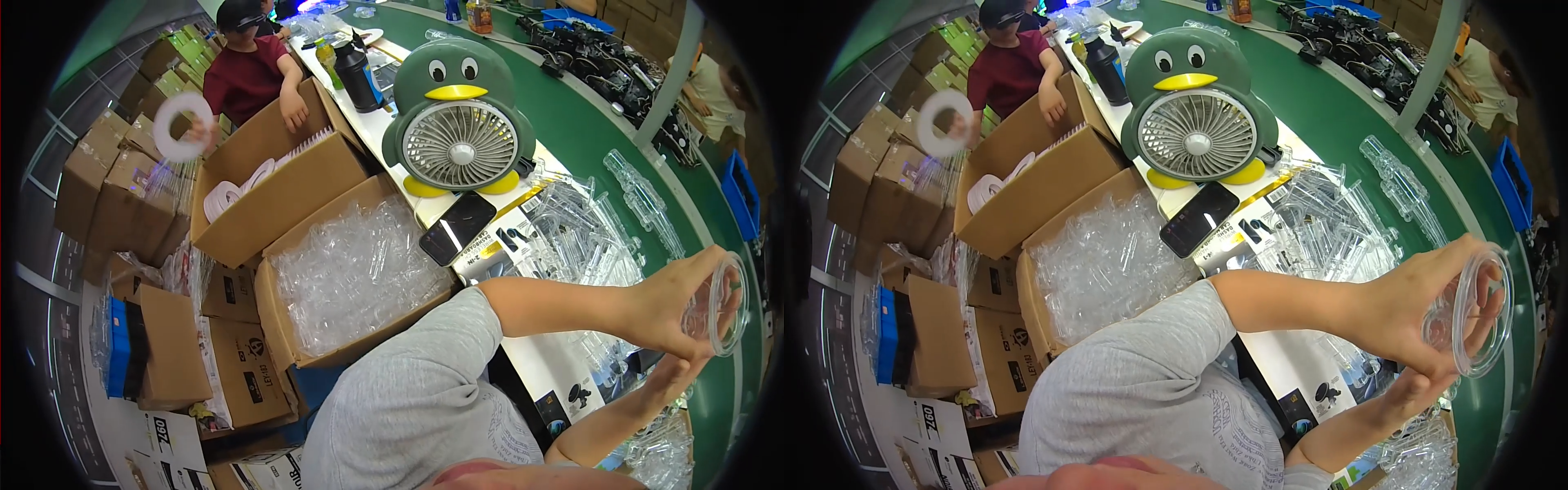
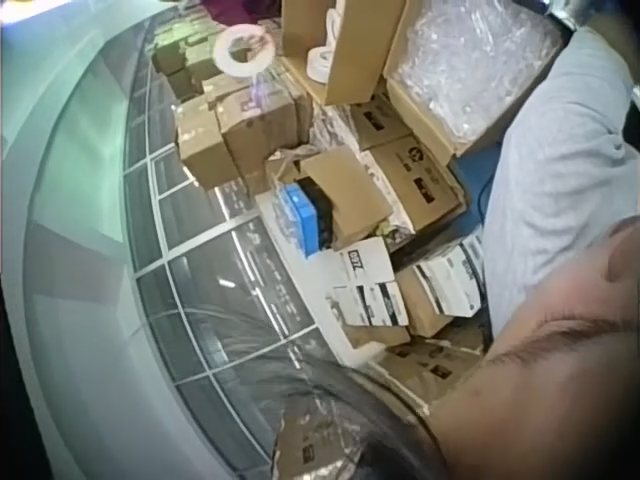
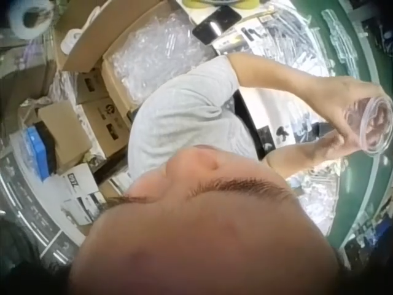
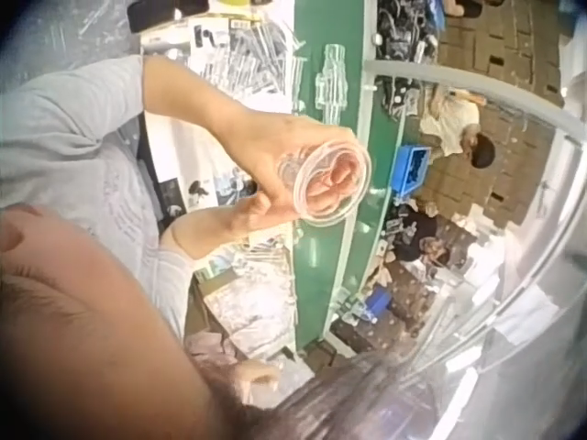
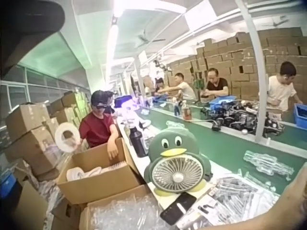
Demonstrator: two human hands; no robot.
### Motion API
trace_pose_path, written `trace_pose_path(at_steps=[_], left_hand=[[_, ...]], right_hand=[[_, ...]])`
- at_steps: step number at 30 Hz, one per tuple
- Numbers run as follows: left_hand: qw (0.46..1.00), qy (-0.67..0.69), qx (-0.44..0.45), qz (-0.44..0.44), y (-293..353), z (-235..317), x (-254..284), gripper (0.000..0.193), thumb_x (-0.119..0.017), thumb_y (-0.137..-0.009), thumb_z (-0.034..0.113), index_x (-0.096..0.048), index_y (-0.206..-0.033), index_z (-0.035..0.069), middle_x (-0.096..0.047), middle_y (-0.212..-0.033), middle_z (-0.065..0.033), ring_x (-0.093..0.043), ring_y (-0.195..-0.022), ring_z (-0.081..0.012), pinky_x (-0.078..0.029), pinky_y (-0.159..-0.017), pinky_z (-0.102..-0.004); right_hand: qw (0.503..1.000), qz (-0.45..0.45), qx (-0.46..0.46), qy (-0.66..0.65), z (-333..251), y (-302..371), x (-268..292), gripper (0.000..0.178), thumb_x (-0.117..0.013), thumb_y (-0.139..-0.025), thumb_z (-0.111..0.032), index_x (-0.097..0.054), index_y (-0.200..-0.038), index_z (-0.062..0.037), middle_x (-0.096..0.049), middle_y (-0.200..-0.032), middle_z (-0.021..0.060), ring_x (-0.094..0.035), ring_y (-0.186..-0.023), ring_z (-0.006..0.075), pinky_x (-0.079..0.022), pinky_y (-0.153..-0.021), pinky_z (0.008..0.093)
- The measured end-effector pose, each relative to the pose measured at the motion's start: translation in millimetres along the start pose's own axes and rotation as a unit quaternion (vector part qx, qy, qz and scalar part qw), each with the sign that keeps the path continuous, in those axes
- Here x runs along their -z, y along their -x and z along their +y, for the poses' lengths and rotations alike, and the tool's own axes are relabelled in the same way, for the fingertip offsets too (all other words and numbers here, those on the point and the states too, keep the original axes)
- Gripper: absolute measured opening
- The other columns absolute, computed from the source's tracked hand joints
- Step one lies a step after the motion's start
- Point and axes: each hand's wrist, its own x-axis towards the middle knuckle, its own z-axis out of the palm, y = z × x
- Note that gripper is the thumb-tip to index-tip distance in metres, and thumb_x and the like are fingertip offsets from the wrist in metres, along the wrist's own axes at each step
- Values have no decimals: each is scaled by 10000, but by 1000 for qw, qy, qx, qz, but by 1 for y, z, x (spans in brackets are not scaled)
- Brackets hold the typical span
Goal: Assembling, cleaning, and inspecting large transparent plastic housing components on a factory assembly line.
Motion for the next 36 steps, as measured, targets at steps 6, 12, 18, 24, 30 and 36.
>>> trace_pose_path(at_steps=[6,12,18,24,30,36], left_hand=[[999,26,36,-16,2,-1,6,786,-799,-547,221,-343,-1159,33,-539,-915,-125,-597,-787,-236,-489,-702,-320],[998,24,48,-13,3,1,5,799,-805,-566,235,-339,-1182,31,-539,-927,-119,-585,-797,-209,-491,-709,-308],[988,82,122,-38,3,22,10,838,-838,-552,109,-347,-1231,69,-483,-1001,-50,-526,-850,-128,-460,-779,-267],[984,92,150,-10,6,24,7,750,-792,-588,117,-357,-1197,72,-500,-933,-53,-529,-820,-125,-453,-749,-273],[980,113,162,20,8,25,9,769,-776,-577,94,-367,-1226,49,-497,-996,-55,-510,-949,-137,-436,-838,-283],[990,9,137,-1,1,28,24,802,-757,-571,46,-363,-1269,42,-501,-1032,-62,-527,-969,-149,-451,-849,-283]], right_hand=[[1000,-7,-16,-17,-2,-1,-12,975,-422,-823,-682,-173,-1414,52,-242,-1450,216,-315,-1317,336,-238,-1085,449],[999,-2,-31,-23,-13,0,-21,982,-418,-817,-689,-173,-1415,50,-240,-1450,224,-316,-1317,342,-243,-1083,450],[998,-4,-47,-31,-21,9,-21,965,-479,-816,-638,-172,-1416,52,-242,-1445,225,-291,-1329,329,-228,-1085,425],[991,-82,-78,-65,-15,16,-8,906,-643,-803,-473,-211,-1401,54,-302,-1414,180,-326,-1286,273,-227,-1062,365],[992,-110,-46,-29,-18,6,-2,899,-684,-775,-475,-274,-1374,55,-363,-1376,179,-360,-1267,276,-251,-1051,372],[999,-40,-8,-1,-18,-9,-2,911,-606,-762,-599,-311,-1391,-11,-332,-1428,197,-341,-1310,337,-277,-1058,424]])
